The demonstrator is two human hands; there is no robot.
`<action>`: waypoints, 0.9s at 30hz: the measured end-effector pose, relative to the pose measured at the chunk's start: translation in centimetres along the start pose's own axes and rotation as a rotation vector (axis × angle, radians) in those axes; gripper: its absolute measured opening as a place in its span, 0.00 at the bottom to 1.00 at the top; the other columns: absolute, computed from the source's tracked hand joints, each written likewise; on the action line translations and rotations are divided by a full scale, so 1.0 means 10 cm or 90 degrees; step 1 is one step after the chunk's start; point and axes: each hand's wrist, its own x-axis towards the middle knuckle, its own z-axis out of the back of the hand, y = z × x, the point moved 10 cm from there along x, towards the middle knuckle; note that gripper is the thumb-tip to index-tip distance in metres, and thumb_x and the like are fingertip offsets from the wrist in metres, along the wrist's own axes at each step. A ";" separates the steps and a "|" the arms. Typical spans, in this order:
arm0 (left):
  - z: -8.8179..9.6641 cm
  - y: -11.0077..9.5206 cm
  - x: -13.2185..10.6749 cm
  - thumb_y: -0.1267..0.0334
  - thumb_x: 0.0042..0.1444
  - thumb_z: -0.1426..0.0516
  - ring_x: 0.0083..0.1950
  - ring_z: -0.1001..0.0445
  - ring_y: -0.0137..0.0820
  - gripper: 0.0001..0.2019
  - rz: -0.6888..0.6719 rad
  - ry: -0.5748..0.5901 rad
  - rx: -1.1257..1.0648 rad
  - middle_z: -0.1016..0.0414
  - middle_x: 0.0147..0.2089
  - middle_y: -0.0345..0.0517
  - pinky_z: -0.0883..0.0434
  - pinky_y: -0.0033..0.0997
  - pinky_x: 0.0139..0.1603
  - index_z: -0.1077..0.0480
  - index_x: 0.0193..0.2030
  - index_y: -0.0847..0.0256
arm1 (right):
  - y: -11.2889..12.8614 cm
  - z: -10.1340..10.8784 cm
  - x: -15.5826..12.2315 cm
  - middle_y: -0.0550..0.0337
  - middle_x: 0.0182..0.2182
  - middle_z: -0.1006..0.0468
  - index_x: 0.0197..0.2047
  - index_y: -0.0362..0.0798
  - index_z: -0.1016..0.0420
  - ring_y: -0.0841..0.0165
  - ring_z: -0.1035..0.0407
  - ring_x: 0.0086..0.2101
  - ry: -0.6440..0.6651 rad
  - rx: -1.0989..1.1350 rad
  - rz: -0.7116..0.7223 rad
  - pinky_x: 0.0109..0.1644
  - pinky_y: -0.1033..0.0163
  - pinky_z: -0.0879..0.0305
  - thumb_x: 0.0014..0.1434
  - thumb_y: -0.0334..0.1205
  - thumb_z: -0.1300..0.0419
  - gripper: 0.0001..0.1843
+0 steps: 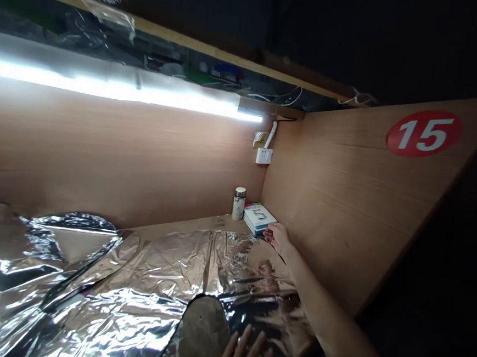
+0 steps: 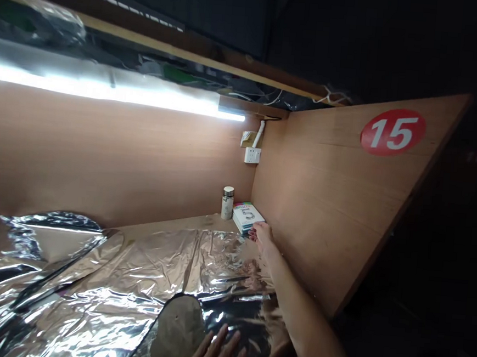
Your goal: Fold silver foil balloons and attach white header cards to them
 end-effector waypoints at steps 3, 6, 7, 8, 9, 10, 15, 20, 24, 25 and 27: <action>0.03 0.15 0.22 0.51 0.67 0.43 0.74 0.39 0.57 0.27 0.050 -0.004 0.072 0.38 0.75 0.51 0.39 0.60 0.70 0.36 0.72 0.47 | -0.02 0.46 -0.40 0.59 0.32 0.20 0.43 0.43 0.22 0.70 0.26 0.29 0.068 -0.040 0.038 0.35 0.64 0.27 0.62 0.50 0.30 0.17; 0.27 0.18 0.29 0.60 0.70 0.46 0.68 0.32 0.51 0.14 0.070 -0.016 0.077 0.24 0.64 0.52 0.38 0.53 0.66 0.24 0.57 0.52 | -0.12 1.18 -0.96 0.61 0.29 0.21 0.41 0.46 0.21 0.70 0.28 0.28 0.056 -0.065 0.071 0.34 0.66 0.30 0.52 0.57 0.25 0.25; 0.33 0.17 0.31 0.61 0.69 0.45 0.62 0.28 0.49 0.11 0.064 -0.010 0.067 0.19 0.56 0.51 0.37 0.50 0.62 0.21 0.48 0.54 | -0.17 1.42 -1.17 0.61 0.29 0.21 0.41 0.46 0.21 0.69 0.28 0.28 0.040 -0.091 0.088 0.35 0.66 0.30 0.52 0.59 0.26 0.26; 0.40 0.18 0.33 0.62 0.69 0.46 0.56 0.25 0.45 0.11 0.079 -0.018 0.048 0.18 0.49 0.51 0.35 0.45 0.58 0.22 0.42 0.56 | -0.23 1.63 -1.37 0.60 0.30 0.20 0.40 0.46 0.21 0.67 0.27 0.29 0.027 -0.130 0.107 0.35 0.65 0.30 0.53 0.61 0.27 0.26; 0.46 0.22 0.35 0.62 0.70 0.48 0.48 0.24 0.41 0.13 0.108 -0.028 0.023 0.18 0.42 0.50 0.35 0.41 0.53 0.24 0.37 0.58 | -0.31 1.79 -1.57 0.57 0.31 0.19 0.41 0.47 0.20 0.65 0.26 0.32 0.020 -0.177 0.128 0.36 0.63 0.29 0.56 0.63 0.30 0.26; 0.51 0.27 0.36 0.61 0.71 0.49 0.41 0.24 0.38 0.16 0.150 -0.039 -0.005 0.20 0.37 0.49 0.35 0.37 0.47 0.26 0.33 0.58 | -0.40 1.92 -1.77 0.54 0.34 0.18 0.42 0.47 0.20 0.61 0.25 0.35 0.018 -0.224 0.147 0.39 0.61 0.28 0.59 0.63 0.34 0.26; 0.47 0.25 0.42 0.59 0.71 0.53 0.29 0.32 0.32 0.20 0.217 0.004 -0.078 0.27 0.27 0.45 0.44 0.33 0.33 0.31 0.28 0.59 | -0.77 2.14 -2.40 0.45 0.61 0.26 0.73 0.55 0.41 0.52 0.26 0.54 -0.014 -0.286 0.211 0.49 0.52 0.25 0.63 0.58 0.36 0.40; 0.40 0.05 0.51 0.59 0.70 0.50 0.28 0.34 0.30 0.19 0.146 0.098 -0.116 0.26 0.28 0.44 0.44 0.32 0.33 0.27 0.29 0.60 | -0.27 2.08 -2.43 0.44 0.74 0.47 0.79 0.59 0.63 0.52 0.35 0.61 -0.083 -0.376 0.361 0.56 0.50 0.30 0.59 0.51 0.30 0.57; 0.58 -0.14 0.49 0.57 0.70 0.49 0.34 0.28 0.32 0.18 0.123 0.107 -0.154 0.21 0.34 0.46 0.35 0.30 0.38 0.23 0.34 0.59 | 0.16 1.70 -2.13 0.52 0.45 0.20 0.53 0.51 0.21 0.59 0.27 0.43 0.134 -0.450 0.440 0.48 0.57 0.32 0.69 0.51 0.41 0.17; 0.67 -0.25 0.47 0.55 0.69 0.47 0.40 0.25 0.35 0.15 0.099 0.088 -0.167 0.19 0.42 0.48 0.32 0.31 0.44 0.21 0.43 0.58 | 0.20 1.61 -2.06 0.55 0.35 0.21 0.42 0.49 0.19 0.61 0.29 0.36 0.184 -0.465 0.432 0.44 0.59 0.33 0.71 0.51 0.43 0.17; 0.87 -0.49 0.44 0.51 0.62 0.39 0.56 0.26 0.43 0.22 0.054 0.034 -0.167 0.23 0.60 0.51 0.31 0.38 0.58 0.26 0.61 0.53 | 0.27 1.46 -1.94 0.60 0.26 0.26 0.29 0.48 0.23 0.65 0.33 0.30 0.253 -0.471 0.399 0.39 0.61 0.37 0.72 0.54 0.46 0.25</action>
